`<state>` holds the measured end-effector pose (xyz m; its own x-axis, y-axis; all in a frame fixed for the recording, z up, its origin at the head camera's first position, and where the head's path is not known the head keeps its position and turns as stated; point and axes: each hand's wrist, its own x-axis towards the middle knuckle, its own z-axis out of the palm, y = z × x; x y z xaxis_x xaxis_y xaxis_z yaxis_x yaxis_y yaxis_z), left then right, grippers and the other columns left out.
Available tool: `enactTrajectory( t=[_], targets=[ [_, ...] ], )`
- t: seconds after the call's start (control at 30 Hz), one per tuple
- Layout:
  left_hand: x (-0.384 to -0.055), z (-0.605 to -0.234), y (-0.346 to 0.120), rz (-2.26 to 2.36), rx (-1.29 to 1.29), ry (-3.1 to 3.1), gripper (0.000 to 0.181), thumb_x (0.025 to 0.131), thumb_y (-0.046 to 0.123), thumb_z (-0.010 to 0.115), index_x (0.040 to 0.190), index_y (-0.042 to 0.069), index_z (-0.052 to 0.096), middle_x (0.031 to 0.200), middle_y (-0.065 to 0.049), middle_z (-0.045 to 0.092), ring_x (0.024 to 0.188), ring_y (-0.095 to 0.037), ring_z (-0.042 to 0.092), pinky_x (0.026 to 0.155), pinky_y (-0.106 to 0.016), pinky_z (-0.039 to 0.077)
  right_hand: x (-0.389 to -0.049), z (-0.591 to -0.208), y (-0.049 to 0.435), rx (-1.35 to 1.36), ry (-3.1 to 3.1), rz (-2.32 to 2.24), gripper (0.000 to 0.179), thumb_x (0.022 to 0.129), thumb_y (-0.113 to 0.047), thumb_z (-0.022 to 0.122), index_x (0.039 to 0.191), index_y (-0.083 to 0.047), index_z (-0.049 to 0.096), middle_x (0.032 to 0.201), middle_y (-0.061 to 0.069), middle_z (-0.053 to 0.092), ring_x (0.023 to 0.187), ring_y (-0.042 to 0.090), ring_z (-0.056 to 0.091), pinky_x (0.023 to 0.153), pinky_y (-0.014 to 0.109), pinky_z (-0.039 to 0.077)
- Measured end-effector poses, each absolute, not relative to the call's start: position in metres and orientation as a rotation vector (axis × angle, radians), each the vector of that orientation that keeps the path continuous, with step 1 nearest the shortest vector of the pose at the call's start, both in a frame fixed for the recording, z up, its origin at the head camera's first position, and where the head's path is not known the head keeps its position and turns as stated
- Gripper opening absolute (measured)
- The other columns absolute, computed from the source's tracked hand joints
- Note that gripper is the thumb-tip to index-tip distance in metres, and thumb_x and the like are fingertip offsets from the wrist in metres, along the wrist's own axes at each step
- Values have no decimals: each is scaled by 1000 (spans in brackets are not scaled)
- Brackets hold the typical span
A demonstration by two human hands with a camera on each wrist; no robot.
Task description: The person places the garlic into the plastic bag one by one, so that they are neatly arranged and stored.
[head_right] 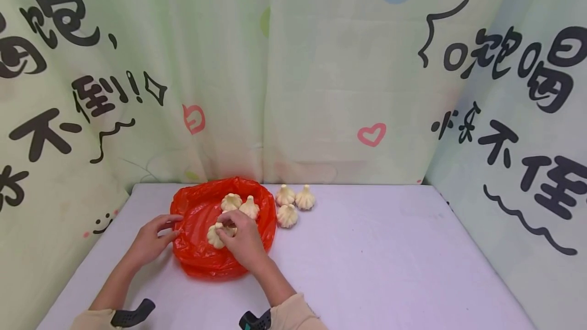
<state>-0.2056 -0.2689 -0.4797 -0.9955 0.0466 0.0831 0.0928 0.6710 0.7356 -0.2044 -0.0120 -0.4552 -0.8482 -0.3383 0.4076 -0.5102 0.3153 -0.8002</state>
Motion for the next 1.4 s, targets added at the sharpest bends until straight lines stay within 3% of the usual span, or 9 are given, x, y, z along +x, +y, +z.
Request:
enactTrajectory(
  t=[0.53,1.17,1.4],
  targets=[
    [-207,-482,-268,-1257,-100,-2828,38,92,6,61,130,7,56,131,-19,55,121,-39,55,94,-49,53,-200,-469,-16,735,-2504,1442,22,87,-12,71,108,-9,65,103,3,66,93,12,63,79,14,55],
    [-204,-482,-265,-1267,-63,-2857,40,92,4,60,132,7,55,133,-20,53,122,-40,53,96,-50,52,-199,-482,-18,625,-2585,1326,25,87,-13,71,111,-11,65,105,0,66,91,9,59,81,16,55],
    [-204,-485,-266,-1262,-62,-2856,39,92,5,60,131,7,55,131,-19,53,121,-40,53,95,-50,53,-197,-479,-15,603,-2549,1364,26,88,-13,71,112,-10,64,108,3,65,95,17,64,82,24,58]
  ],
)
